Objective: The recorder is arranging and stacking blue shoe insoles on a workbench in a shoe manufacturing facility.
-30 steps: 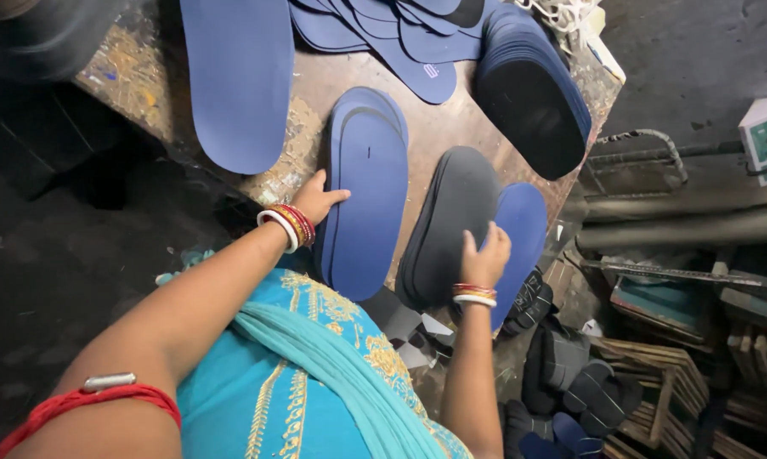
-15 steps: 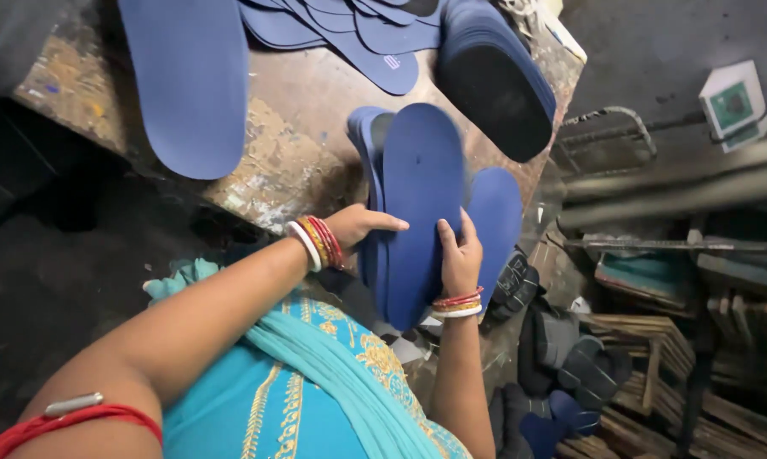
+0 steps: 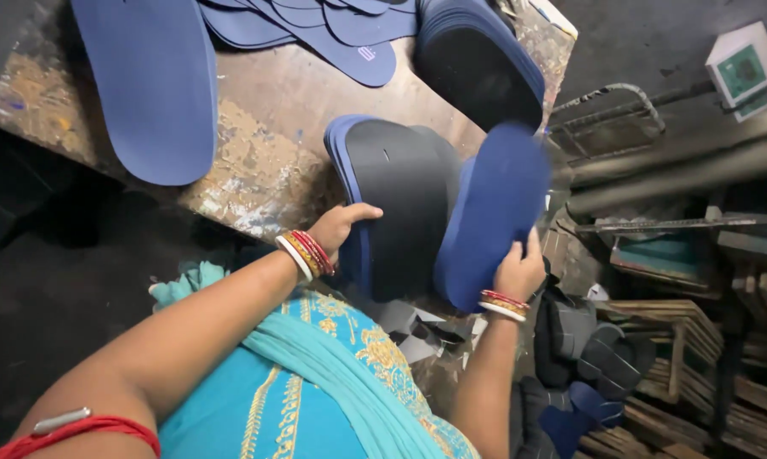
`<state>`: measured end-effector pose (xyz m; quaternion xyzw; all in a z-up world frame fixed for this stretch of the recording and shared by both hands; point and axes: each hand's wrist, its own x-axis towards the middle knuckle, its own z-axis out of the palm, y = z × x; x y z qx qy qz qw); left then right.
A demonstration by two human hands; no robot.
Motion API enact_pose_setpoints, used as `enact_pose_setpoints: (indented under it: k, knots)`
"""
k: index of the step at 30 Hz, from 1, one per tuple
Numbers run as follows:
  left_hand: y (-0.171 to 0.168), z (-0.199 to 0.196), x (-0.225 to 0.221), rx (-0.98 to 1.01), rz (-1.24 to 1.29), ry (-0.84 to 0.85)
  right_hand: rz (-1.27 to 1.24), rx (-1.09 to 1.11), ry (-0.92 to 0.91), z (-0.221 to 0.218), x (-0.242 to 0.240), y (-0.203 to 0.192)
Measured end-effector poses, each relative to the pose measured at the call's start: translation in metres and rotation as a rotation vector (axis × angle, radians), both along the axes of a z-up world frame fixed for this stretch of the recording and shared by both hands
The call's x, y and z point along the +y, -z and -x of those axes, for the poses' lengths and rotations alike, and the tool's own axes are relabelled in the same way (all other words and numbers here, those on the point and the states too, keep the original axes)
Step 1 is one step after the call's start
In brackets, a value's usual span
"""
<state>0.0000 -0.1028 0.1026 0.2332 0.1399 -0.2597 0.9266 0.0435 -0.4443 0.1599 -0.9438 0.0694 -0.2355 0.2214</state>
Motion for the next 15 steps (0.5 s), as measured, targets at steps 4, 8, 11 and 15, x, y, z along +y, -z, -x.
enact_pose_setpoints:
  k: [4, 8, 11, 15]
  knots:
    - [-0.003, 0.002, -0.013, -0.138, -0.120, -0.094, 0.148, 0.157, -0.163, -0.008, -0.007, 0.048]
    - [0.001, -0.001, -0.015, -0.044, -0.258, -0.084, -0.139, 0.112, -0.533, 0.030, 0.105, -0.003]
    - [0.008, -0.001, 0.002, 0.068, -0.510, -0.096, -0.240, 0.017, -0.392, 0.041, 0.142, -0.027]
    - [-0.007, 0.017, 0.041, -0.009, -0.110, -0.380, -0.391, -0.095, -0.291, 0.010, 0.106, 0.008]
